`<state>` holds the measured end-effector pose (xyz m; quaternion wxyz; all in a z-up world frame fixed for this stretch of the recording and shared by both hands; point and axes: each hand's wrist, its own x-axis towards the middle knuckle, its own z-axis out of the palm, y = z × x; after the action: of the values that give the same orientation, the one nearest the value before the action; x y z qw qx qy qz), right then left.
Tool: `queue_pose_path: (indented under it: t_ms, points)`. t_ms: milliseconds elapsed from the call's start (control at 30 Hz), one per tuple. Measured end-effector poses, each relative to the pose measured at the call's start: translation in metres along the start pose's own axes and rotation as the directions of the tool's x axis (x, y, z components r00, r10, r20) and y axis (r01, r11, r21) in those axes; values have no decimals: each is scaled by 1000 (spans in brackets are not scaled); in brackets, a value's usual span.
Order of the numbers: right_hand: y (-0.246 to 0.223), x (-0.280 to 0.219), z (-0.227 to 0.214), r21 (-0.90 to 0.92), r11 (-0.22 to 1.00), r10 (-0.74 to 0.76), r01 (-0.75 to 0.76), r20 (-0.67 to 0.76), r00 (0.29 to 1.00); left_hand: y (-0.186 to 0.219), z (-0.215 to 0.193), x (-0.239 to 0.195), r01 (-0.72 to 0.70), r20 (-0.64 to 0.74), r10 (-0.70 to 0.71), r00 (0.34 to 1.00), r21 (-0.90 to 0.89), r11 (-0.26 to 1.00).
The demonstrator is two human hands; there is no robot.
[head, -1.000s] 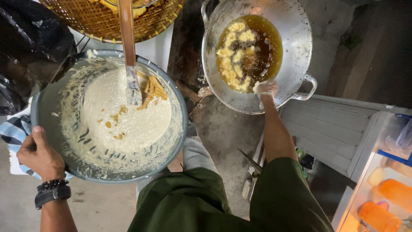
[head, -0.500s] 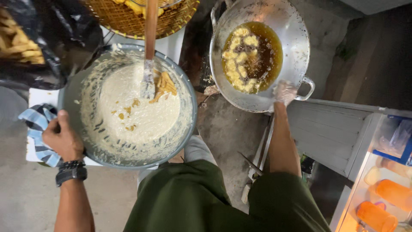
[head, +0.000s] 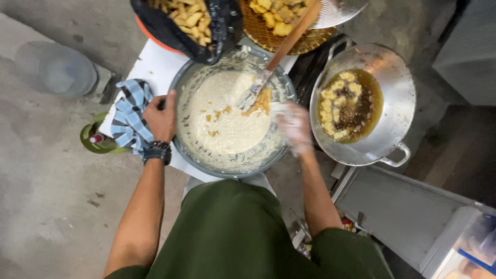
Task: The person transfers fried potato wedges from a basket into a black plastic bag, then repeatedly scoops batter-coated potato strips from a mixing bowl and drops them into a wok of hot oil to fry. The person uses a metal spider strainer to lift finished wedges and a wooden spatula to manage the batter.
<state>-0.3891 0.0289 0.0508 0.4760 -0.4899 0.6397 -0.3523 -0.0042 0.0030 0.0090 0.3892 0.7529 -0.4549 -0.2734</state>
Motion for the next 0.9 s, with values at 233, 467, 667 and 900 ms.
queue_pose_path:
  t_ms: [233,467,667,900]
  points:
    - [105,42,105,-888,302,-341,348,240,909,13,-7,-1,64,-9,-64,998,6,998]
    - [127,39,117,-924,156,-379,349,270,885,17,-12,-2,87,-15,-87,996,-3,996]
    - [132,49,112,-941,202,-268,270,211,940,25,-20,-1,113,37,-110,993,-79,990]
    - [105,21,114,-476,868,-165,142,-8,986,23,-20,0,124,42,-121,992,-88,988]
